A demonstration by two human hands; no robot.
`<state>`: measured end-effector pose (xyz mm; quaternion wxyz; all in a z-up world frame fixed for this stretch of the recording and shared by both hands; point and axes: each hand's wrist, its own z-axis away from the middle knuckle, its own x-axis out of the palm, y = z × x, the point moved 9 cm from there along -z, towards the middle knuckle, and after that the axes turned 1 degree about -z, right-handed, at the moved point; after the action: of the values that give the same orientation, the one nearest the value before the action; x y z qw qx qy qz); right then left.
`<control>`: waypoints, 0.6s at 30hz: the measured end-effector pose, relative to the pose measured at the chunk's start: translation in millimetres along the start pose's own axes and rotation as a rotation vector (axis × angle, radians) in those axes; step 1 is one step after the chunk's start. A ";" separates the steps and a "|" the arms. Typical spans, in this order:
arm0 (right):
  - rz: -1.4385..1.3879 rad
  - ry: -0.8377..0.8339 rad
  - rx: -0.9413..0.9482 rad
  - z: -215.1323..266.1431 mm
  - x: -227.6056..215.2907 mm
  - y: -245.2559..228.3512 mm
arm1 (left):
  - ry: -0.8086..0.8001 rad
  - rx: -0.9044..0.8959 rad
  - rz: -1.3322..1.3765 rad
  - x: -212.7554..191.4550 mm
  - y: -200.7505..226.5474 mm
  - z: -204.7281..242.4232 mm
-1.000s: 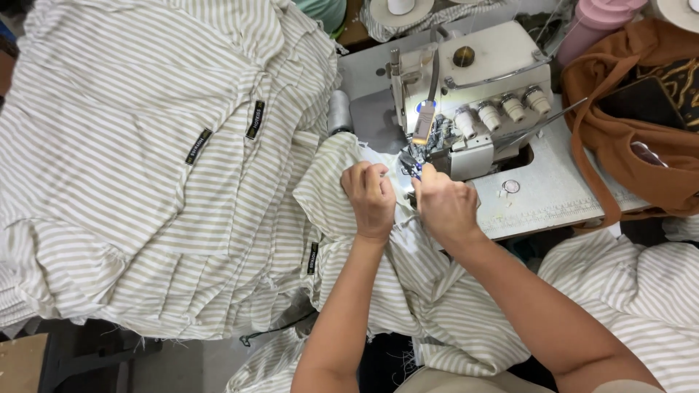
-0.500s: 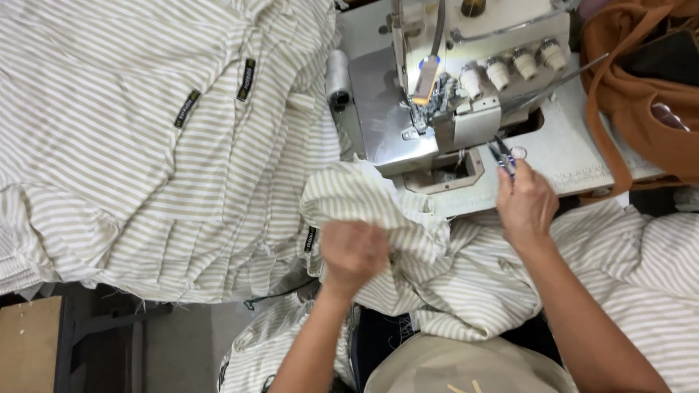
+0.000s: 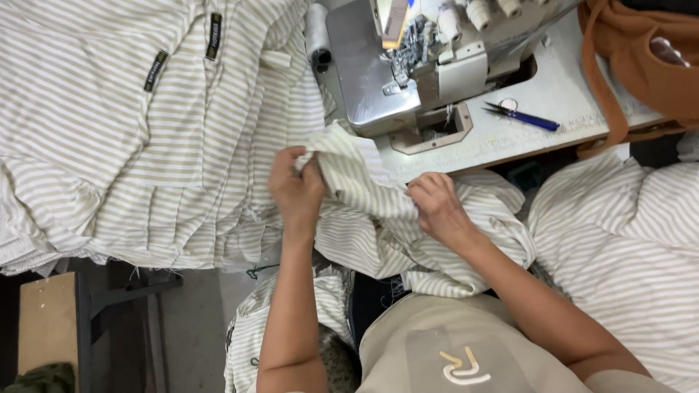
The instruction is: Trimming excess threads from the waistband of striped garments using thread nippers at a sewing workstation.
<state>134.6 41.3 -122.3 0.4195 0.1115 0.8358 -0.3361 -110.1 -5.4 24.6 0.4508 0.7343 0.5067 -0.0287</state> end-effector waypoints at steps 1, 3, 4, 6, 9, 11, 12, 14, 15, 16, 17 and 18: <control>-0.191 0.095 0.062 5.6 -3.6 7.0 | 0.101 0.063 -0.053 -22.7 16.9 3.6; -0.392 0.181 0.126 3.4 -34.4 17.8 | 0.199 0.119 -0.117 -65.7 51.2 19.1; -0.368 0.266 0.134 0.9 -71.0 20.9 | 0.098 0.082 -0.150 -76.8 64.8 29.4; -0.340 0.349 0.154 -0.9 -133.2 29.0 | -0.015 0.042 -0.177 -87.9 81.2 57.7; -0.468 0.255 0.180 10.3 -173.0 37.4 | -0.753 -0.262 -0.004 -30.3 53.7 140.7; -0.513 -0.079 0.246 30.8 -139.7 40.4 | -1.287 -0.270 -0.237 -1.1 29.2 215.1; -0.511 -0.077 0.263 44.8 -128.3 46.9 | -1.302 -0.266 -0.232 7.3 36.0 212.4; -0.456 -0.326 0.363 80.4 -86.3 60.3 | -1.072 -0.330 -0.072 17.0 53.2 191.6; -0.453 -0.334 0.373 81.3 -87.8 56.4 | -1.080 -0.337 -0.064 28.6 57.6 190.6; -0.450 -0.338 0.404 79.7 -88.2 55.0 | -1.009 -0.282 0.082 39.1 70.5 179.6; -0.447 -0.341 0.435 78.3 -89.4 53.5 | -0.933 -0.226 0.225 47.6 83.7 168.5; -0.449 -0.338 0.445 78.2 -90.6 52.0 | -0.943 -0.225 0.226 64.0 89.0 169.6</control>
<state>264.4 37.7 -109.3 0.4330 -0.0434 0.6645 -0.6075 59.8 -83.7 -51.4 0.7078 0.6383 0.1648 -0.2538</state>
